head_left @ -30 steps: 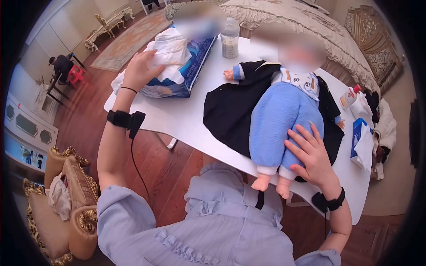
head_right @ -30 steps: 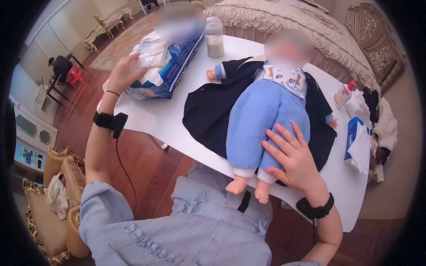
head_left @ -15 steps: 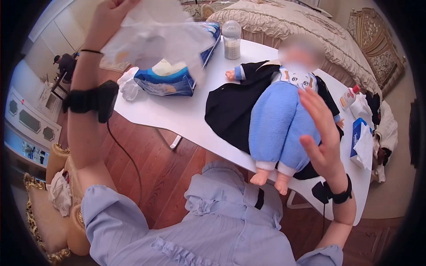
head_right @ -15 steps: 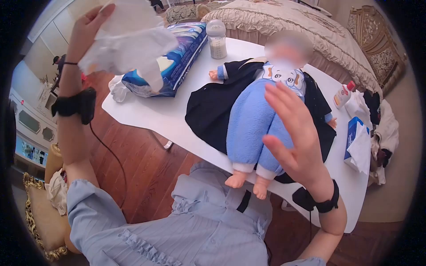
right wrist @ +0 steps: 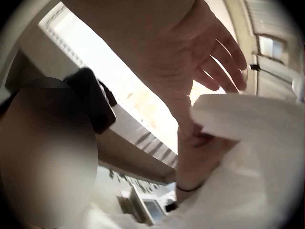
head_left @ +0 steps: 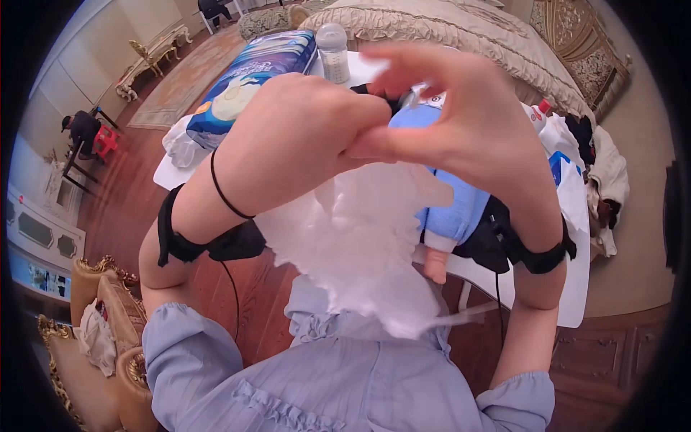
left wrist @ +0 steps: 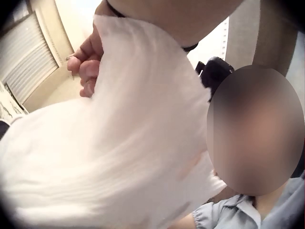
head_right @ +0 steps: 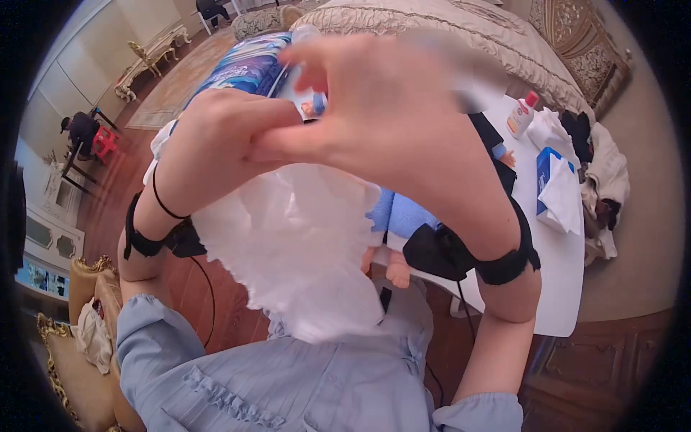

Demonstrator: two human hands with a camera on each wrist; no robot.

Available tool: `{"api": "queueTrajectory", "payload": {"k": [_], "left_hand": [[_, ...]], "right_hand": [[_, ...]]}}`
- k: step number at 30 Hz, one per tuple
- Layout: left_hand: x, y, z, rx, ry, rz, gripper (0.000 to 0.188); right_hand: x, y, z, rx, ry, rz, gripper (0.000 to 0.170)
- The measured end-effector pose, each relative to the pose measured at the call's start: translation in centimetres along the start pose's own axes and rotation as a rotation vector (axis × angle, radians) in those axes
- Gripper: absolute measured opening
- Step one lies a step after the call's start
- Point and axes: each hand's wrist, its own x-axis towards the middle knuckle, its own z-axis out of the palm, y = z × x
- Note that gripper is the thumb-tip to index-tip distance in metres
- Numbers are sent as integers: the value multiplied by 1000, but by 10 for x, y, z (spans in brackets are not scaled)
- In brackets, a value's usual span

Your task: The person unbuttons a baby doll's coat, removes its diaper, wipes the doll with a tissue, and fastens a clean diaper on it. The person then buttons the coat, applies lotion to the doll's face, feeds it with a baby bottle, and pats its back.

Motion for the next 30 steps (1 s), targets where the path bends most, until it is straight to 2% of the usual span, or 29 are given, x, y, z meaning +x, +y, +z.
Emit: {"api": "queueTrajectory", "payload": {"k": [1, 3, 4, 5, 6, 8, 10, 11, 12, 13, 15, 17, 19, 20, 21, 24, 28, 30], "left_hand": [[0, 3, 2, 25, 5, 18, 18], [-4, 1, 4, -44, 34, -3, 22], [-7, 0, 5, -127, -10, -117, 22], [-11, -1, 5, -210, -57, -228, 23], [-16, -3, 7, -211, -57, -229, 23], [-30, -9, 15, -341, 193, -225, 29], [-49, -20, 18, -353, 213, -248, 31], [-59, -25, 18, -364, 233, -271, 34], [-68, -29, 17, -457, 141, -409, 27], [-70, -31, 17, -458, 141, -412, 27], [-72, -32, 17, -652, -60, -646, 21], [-71, -32, 22, -712, -39, -642, 18], [-64, -28, 27, -773, -24, -630, 16], [-60, -23, 29, -883, 69, -601, 16], [-56, -19, 31, -992, 163, -571, 19], [-51, -11, 35, -1131, 260, -555, 21], [-52, -9, 32, -1117, 197, -520, 23], [-49, 0, 27, -1210, 180, -528, 23]], "right_hand": [[-2, -1, 0, -2, -5, 1, 51], [-5, -2, 0, 144, -292, 265, 29], [-10, -1, 5, 210, -207, 210, 13], [-11, 3, 9, 210, -209, 209, 13], [-14, 8, 12, 214, -169, 185, 12], [-17, 16, 16, 219, -127, 166, 11], [-19, 24, 17, 83, 5, 51, 12], [-20, 26, 13, 84, 6, 52, 12], [-20, 28, 9, 54, -30, 84, 12], [-21, 28, 6, 24, -69, 116, 13], [-22, 29, 7, -55, -91, 122, 13], [-24, 27, 11, -137, -108, 130, 14], [-25, 20, 20, -300, 79, -177, 18], [-26, 15, 23, -324, 71, -181, 27], [-27, 10, 25, -329, 72, -178, 27], [-28, 1, 35, -512, 308, -402, 38], [-31, -5, 39, -569, 308, -387, 39], [-29, -5, 38, -566, 307, -348, 35]]}}
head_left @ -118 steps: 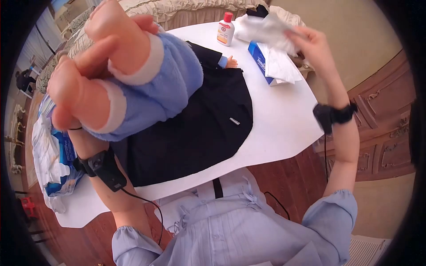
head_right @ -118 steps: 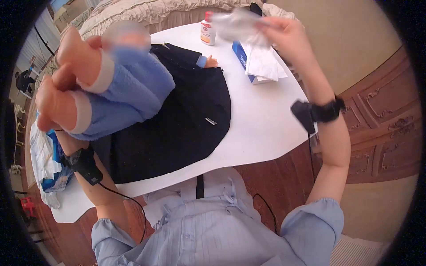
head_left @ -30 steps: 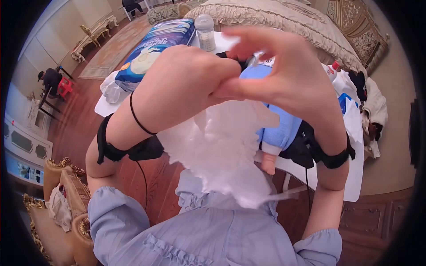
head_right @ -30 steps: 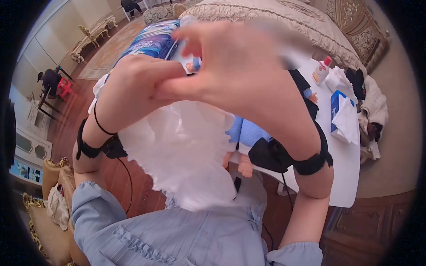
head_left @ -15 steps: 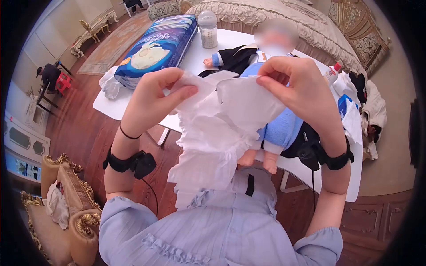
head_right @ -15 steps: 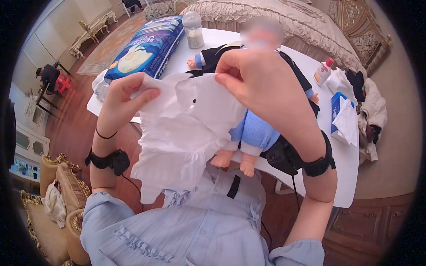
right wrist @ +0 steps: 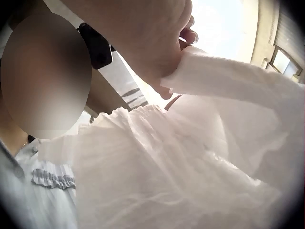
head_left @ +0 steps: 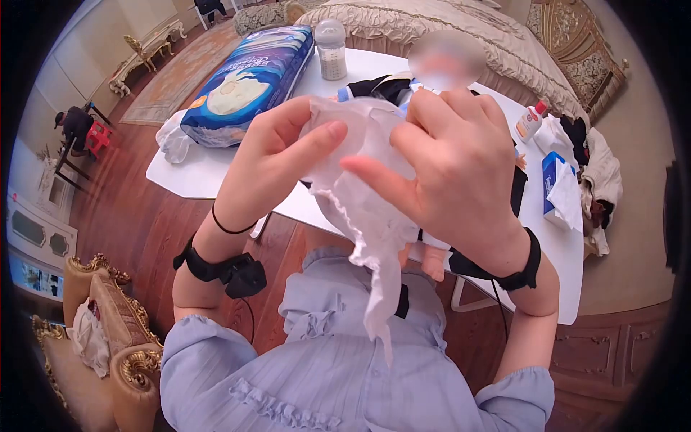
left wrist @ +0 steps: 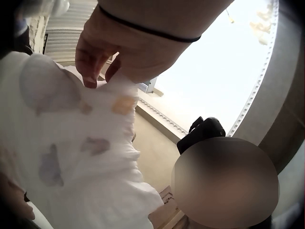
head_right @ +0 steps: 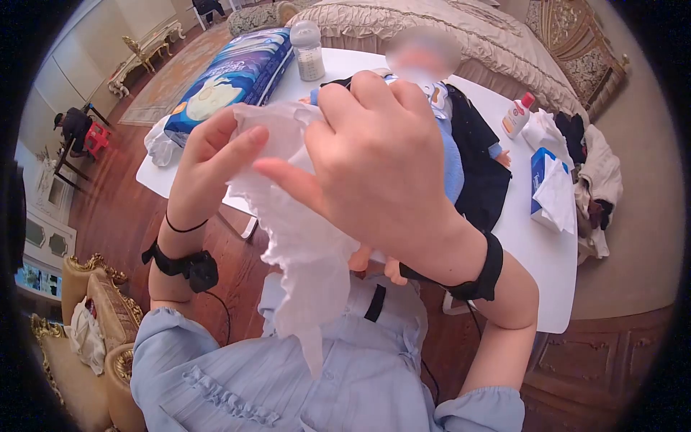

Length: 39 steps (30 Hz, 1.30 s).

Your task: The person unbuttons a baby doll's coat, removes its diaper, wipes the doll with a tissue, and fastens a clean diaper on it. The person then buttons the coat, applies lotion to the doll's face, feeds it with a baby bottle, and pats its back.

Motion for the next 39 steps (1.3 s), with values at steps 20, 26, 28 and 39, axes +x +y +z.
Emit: {"api": "queueTrajectory", "payload": {"k": [20, 26, 28, 39], "left_hand": [[0, -34, -85, -512, 168, -62, 28], [9, -6, -81, -473, 181, -115, 33], [12, 7, -72, -426, 133, -104, 32], [29, 21, -52, 0, -70, 67, 41]], "right_hand": [[-22, 47, -51, 725, -320, 467, 12], [1, 38, -71, 853, -516, 376, 18], [8, 33, -38, 657, -135, 231, 37], [19, 20, 31, 1235, -506, 614, 38]]}}
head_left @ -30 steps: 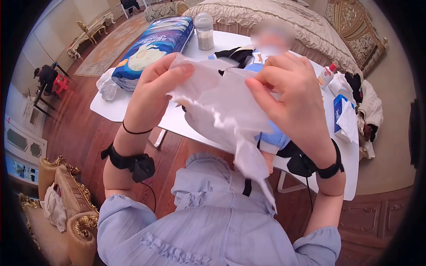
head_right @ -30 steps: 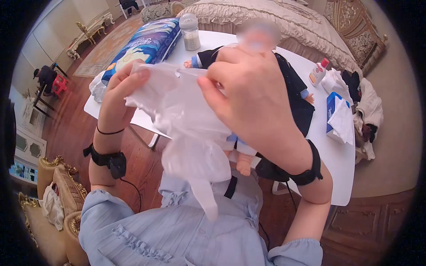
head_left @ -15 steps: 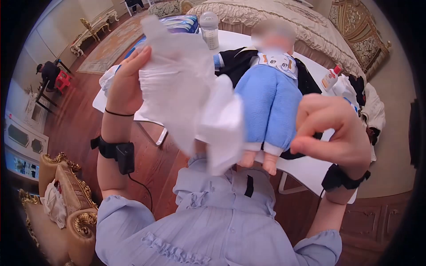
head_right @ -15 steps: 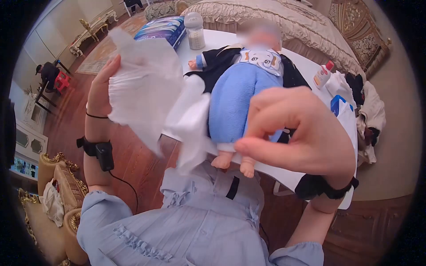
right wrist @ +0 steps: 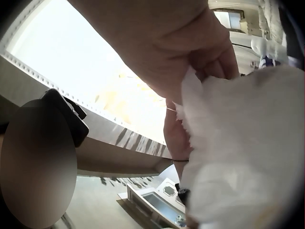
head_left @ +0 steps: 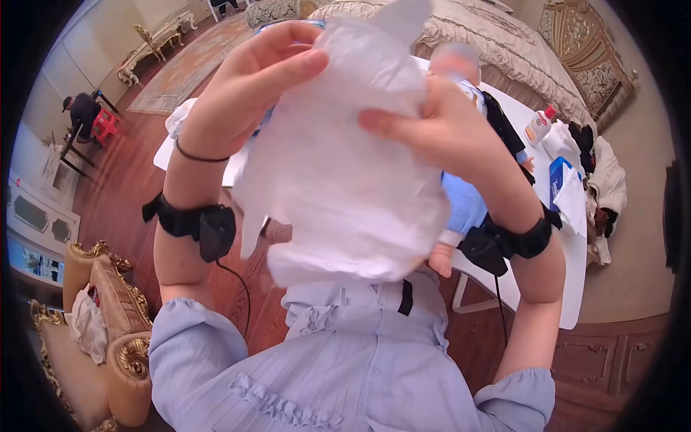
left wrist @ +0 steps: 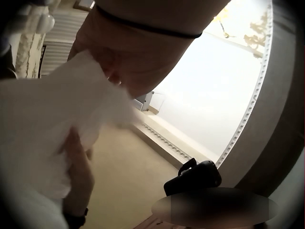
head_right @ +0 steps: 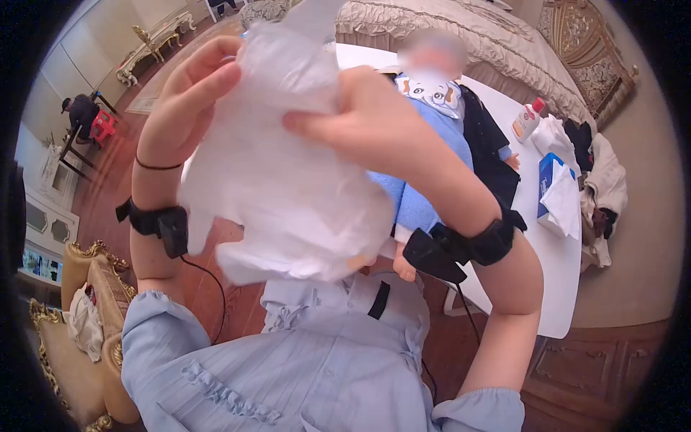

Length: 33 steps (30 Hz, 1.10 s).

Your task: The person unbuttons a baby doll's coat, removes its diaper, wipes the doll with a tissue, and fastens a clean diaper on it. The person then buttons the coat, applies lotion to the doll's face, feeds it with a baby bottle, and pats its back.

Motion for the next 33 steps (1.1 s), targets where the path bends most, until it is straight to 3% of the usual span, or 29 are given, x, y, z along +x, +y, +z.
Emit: {"api": "queueTrajectory", "payload": {"k": [4, 6, 7, 8, 11, 13, 14, 16, 17, 18, 20, 21, 23, 24, 26, 30, 32, 33], "left_hand": [[-33, -6, 13, 38, 89, 68, 46], [-49, -27, 11, 150, 117, -90, 75], [-56, -71, 7, -149, 85, 19, 87], [-58, -79, 12, -80, 113, -48, 100], [-65, -86, 42, -38, 128, -31, 104], [-72, -82, 62, 346, 153, 13, 102], [-75, -79, 70, 347, 151, 17, 102], [-81, -76, 81, 1157, 136, 229, 88], [-84, -74, 81, 1212, 119, 283, 73], [-84, -75, 75, 1211, 114, 285, 73], [-82, -81, 54, 705, 125, 189, 67], [-74, -84, 44, 397, 261, 79, 67], [-46, -70, 36, 20, 416, 38, 66], [-33, -62, 34, 19, 417, 39, 66], [-14, -52, 33, 160, 251, 115, 69], [-3, -54, 47, 342, 209, 267, 63], [-6, -56, 60, 84, 533, 95, 48], [-2, -51, 71, -206, 540, 167, 37]], "right_hand": [[-13, -6, -14, 119, 311, -7, 29], [-12, 0, -24, 72, 375, -13, 30], [-11, 2, -25, 149, 457, -97, 29], [-11, 5, -27, 230, 540, -181, 28], [-5, 25, -36, 217, 661, -211, 29], [-4, 26, -36, 283, 736, -217, 32], [-4, 23, -34, 370, 755, -195, 31], [-5, 23, -35, 459, 776, -172, 30], [-5, 25, -38, 511, 759, -136, 32], [-6, 27, -40, 564, 742, -100, 33], [-10, 27, -40, 585, 705, -69, 34], [-11, 27, -40, 604, 662, -39, 34], [-13, 26, -37, 606, 595, -29, 35], [-14, 25, -36, 606, 525, -20, 36], [-12, 27, -31, 569, 482, -46, 35], [-18, 19, -20, 364, 395, -134, 34], [-25, 16, -22, 287, 358, -112, 35], [-29, 16, -23, 206, 304, -101, 35]]}}
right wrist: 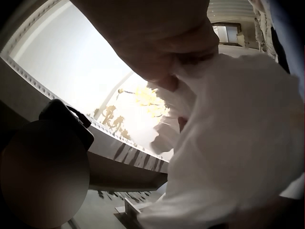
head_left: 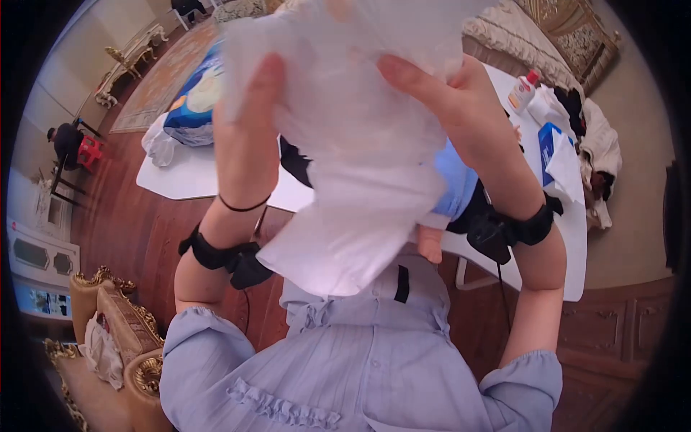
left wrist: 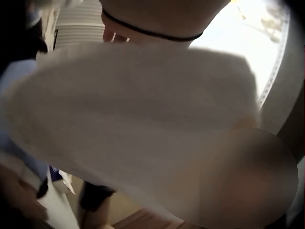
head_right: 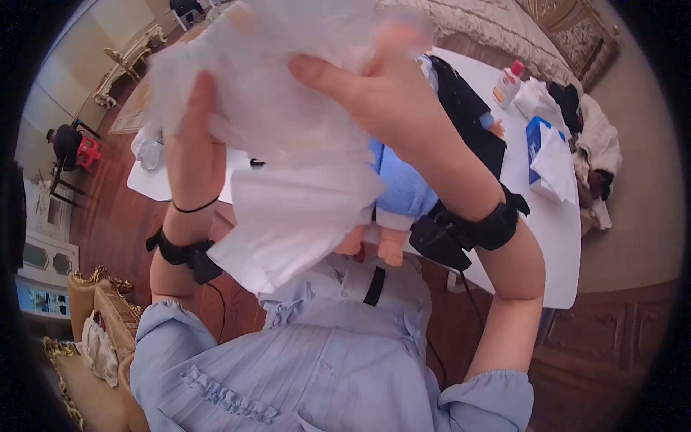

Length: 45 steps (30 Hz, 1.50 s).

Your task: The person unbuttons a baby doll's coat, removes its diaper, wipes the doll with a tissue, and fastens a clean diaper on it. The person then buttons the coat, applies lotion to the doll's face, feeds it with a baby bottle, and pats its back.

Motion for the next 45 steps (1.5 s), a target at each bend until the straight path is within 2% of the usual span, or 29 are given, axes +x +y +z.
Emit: {"api": "queueTrajectory", "payload": {"k": [1, 3, 4, 5, 6, 7, 8, 9, 10, 11, 13, 14, 16, 21, 23, 25, 26, 28, 29, 31, 32, 34, 38, 40, 41, 43, 44, 45], "left_hand": [[1, -3, 1, -4, -5, -18, 37], [9, -9, -8, -187, 69, -206, 34], [11, -10, -20, -150, 67, -203, 34], [12, -8, -26, -151, 65, -209, 34], [10, -2, -31, -67, 89, -134, 35], [8, 2, -35, 16, 112, -59, 37], [2, 3, -40, 119, 136, 10, 37], [5, 3, -45, 118, 137, 3, 37], [10, 5, -52, 77, 193, -83, 37], [15, 6, -61, 38, 248, -169, 37], [19, 2, -77, -56, 224, -226, 35], [19, -1, -80, -44, 227, -228, 35], [17, -9, -83, -30, 236, -227, 34], [4, -51, -80, 193, 267, -58, 30], [2, -50, -74, 235, 290, -82, 28], [0, -51, -70, 209, 178, -59, 28], [1, -55, -72, 210, 179, -60, 28], [4, -61, -78, 185, 212, -177, 28], [4, -62, -79, 186, 213, -177, 28], [6, -60, -78, 213, 198, -378, 31], [5, -60, -78, 213, 198, -379, 31], [1, -59, -79, 36, 71, -347, 29], [-6, -51, -75, 41, -30, -366, 29], [-5, -57, -82, 21, -156, -297, 33], [-5, -57, -84, 22, -155, -295, 33], [-5, -48, -78, 273, -115, -183, 35], [-3, -43, -79, 274, -116, -183, 35], [-1, -38, -83, 561, -74, 106, 37]], "right_hand": [[-3, 1, -3, 0, 11, 15, 35], [-10, 5, -11, -173, -51, 121, 37], [-17, 10, -17, -172, -46, 130, 37], [-29, 17, -28, -357, -109, 0, 41], [-39, 21, -36, -541, -175, -133, 46], [-47, 16, -43, -541, -173, -129, 46], [-53, 8, -49, -811, -331, -230, 56], [-61, 3, -51, -1077, -494, -329, 66], [-73, 7, -49, -1242, -581, -288, 73], [-81, 12, -47, -1239, -581, -281, 73], [-91, 24, -45, -1318, -787, -376, 67], [-92, 33, -45, -1317, -787, -374, 67], [-88, 48, -42, -1202, -858, -549, 64], [-83, 62, -25, -1125, -942, -546, 62], [-84, 70, -20, -1080, -935, -508, 62], [-84, 76, -15, -1105, -886, -599, 51], [-83, 77, -15, -1104, -887, -599, 51], [-80, 79, -13, -1080, -871, -579, 36], [-80, 81, -13, -1079, -872, -580, 36], [-83, 89, -13, -1064, -791, -632, 35], [-84, 91, -13, -1063, -791, -631, 35], [-87, 94, -13, -1057, -702, -706, 34], [-90, 96, -17, -1022, -634, -742, 31], [-89, 93, -20, -1024, -633, -781, 27], [-88, 89, -21, -1024, -633, -783, 27], [-84, 71, -24, -934, -573, -754, 24], [-79, 59, -27, -934, -572, -754, 24], [-73, 45, -32, -888, -561, -662, 24]]}}
